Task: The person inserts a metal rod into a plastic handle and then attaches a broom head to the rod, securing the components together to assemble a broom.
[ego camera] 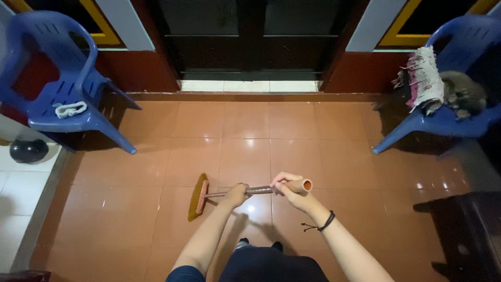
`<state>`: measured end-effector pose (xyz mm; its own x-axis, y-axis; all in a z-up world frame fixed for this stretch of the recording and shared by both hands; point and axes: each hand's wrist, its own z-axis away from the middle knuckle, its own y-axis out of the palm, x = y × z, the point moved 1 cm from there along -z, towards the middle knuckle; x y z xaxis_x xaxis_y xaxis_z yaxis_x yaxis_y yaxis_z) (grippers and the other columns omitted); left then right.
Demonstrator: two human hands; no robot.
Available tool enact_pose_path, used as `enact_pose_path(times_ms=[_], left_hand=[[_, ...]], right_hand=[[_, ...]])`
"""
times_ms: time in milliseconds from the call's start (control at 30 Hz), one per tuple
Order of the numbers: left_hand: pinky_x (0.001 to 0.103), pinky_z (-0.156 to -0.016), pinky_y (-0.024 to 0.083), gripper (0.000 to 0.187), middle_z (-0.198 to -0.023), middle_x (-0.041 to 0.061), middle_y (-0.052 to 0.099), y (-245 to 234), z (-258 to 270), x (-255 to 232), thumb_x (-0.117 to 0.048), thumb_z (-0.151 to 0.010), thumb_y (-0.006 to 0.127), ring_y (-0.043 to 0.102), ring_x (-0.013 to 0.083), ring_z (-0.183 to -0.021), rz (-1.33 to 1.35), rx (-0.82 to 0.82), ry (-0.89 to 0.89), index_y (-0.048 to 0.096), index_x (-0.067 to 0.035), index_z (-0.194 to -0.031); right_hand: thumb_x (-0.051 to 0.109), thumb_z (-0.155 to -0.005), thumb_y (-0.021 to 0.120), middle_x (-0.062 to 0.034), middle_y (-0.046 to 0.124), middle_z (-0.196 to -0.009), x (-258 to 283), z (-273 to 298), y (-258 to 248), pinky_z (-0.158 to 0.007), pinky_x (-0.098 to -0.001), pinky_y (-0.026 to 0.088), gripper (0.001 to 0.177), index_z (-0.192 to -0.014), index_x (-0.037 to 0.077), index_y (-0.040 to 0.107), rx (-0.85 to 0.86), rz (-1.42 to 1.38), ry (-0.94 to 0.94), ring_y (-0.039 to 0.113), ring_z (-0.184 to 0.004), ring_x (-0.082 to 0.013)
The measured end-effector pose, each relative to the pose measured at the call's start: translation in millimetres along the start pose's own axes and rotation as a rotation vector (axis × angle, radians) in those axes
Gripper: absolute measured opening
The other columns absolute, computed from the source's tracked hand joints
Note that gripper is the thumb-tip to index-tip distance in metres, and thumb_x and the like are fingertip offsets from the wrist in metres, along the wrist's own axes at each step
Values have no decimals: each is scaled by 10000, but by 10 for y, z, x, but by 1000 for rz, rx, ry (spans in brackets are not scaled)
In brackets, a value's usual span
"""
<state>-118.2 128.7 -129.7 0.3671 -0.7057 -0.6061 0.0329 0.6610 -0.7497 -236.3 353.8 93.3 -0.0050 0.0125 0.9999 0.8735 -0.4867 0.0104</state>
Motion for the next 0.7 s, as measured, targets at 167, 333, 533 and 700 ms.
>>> enact_pose_path(times_ms=[167, 333, 533, 700], left_hand=[[491, -772, 527, 207, -861, 206, 712, 116, -83, -223, -263, -847, 734, 692, 392, -855, 58, 15, 84, 721, -57, -854], [476, -765, 535, 137, -873, 198, 714, 194, -171, -505, -192, -830, 687, 702, 387, -845, 126, 67, 174, 725, -66, -868], [464, -781, 537, 174, -912, 210, 714, 143, -182, -907, -137, -803, 687, 700, 386, -875, 223, 87, 286, 710, -65, -961], [455, -772, 534, 313, -950, 181, 716, -97, -21, -1243, -99, -787, 662, 691, 364, -896, 349, 118, 290, 693, -114, -1098]], right_hand=[[98, -974, 586, -33, 651, -721, 331, 106, 7, -616, -262, 500, 154, -911, 21, 704, -54, 82, 5, 591, -674, -91], [106, -958, 609, -15, 627, -668, 718, 195, 59, -573, -258, 478, 145, -900, 39, 725, -104, 223, 11, 569, -624, -83], [91, -930, 623, -1, 626, -652, 1076, 245, 148, -549, -248, 461, 126, -885, 46, 732, -169, 324, -5, 558, -602, -74], [85, -931, 604, 19, 694, -771, 1317, 284, 223, -634, -223, 508, 117, -917, 51, 715, -161, 355, -166, 616, -705, -50]])
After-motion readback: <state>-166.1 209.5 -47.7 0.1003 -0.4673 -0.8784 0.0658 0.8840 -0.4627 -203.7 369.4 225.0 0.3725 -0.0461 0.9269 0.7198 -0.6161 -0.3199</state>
